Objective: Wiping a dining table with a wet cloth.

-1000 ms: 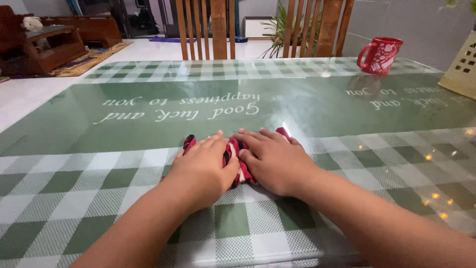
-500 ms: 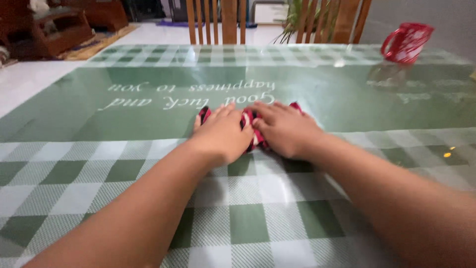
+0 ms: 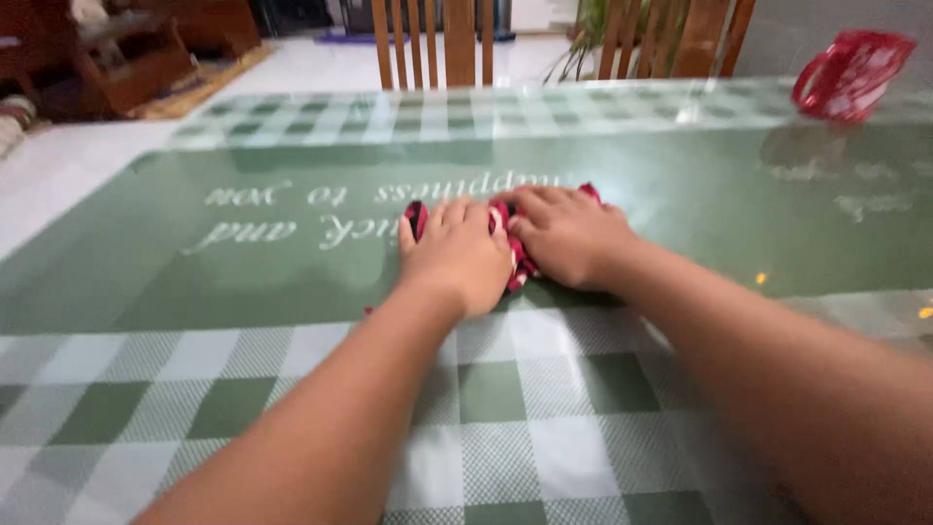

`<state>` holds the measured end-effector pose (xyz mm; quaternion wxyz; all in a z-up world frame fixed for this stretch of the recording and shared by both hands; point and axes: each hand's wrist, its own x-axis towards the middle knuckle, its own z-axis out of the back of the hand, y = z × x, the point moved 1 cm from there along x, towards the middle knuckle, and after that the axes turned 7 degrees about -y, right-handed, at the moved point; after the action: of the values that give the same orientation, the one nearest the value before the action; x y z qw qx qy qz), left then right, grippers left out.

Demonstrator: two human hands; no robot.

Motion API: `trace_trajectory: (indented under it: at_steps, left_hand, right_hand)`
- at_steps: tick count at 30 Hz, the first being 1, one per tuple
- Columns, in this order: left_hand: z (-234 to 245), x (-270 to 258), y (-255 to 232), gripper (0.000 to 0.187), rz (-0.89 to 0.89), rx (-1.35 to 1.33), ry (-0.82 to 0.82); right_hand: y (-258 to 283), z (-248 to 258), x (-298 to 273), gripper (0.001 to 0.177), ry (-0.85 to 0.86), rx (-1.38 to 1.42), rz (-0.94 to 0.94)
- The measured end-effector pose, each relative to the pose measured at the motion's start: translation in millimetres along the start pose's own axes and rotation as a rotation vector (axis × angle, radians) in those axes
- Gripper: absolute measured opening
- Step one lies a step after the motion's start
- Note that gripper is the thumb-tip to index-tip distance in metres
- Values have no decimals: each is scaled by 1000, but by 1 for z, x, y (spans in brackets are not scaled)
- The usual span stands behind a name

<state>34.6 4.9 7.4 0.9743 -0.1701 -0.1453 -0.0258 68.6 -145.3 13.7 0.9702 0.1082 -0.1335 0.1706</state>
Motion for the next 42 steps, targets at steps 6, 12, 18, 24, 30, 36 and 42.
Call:
trace_trajectory:
  at_steps: [6,12,18,24,30,36,42]
  left_hand:
    - [-10,-14,6,60,-17,-38,-67]
    - [23,-73,-4,51,-68,-49,9]
    - [38,-116,-7,53,-69,-70,16]
    - [55,-173,-10,53,-162,-61,-17]
    - [63,-222,-15,52,-186,-94,-82]
    - [48,-242,-1,48,-279,-151,-210]
    - [37,-250,3,56,-335,-199,-377]
  right_hand:
    - [-7,-3,-11,52,-8,-18,21]
    - [14,16,-60,52,45,-7,-50]
    - [24,28,-112,53,21,3,-23]
    - [53,51,-171,56,18,-11,-29]
    - [56,42,-230,56,-123,-75,56]
    - [45,27,-258,51,-328,-340,427]
    - [38,10,-266,60,-368,-187,226]
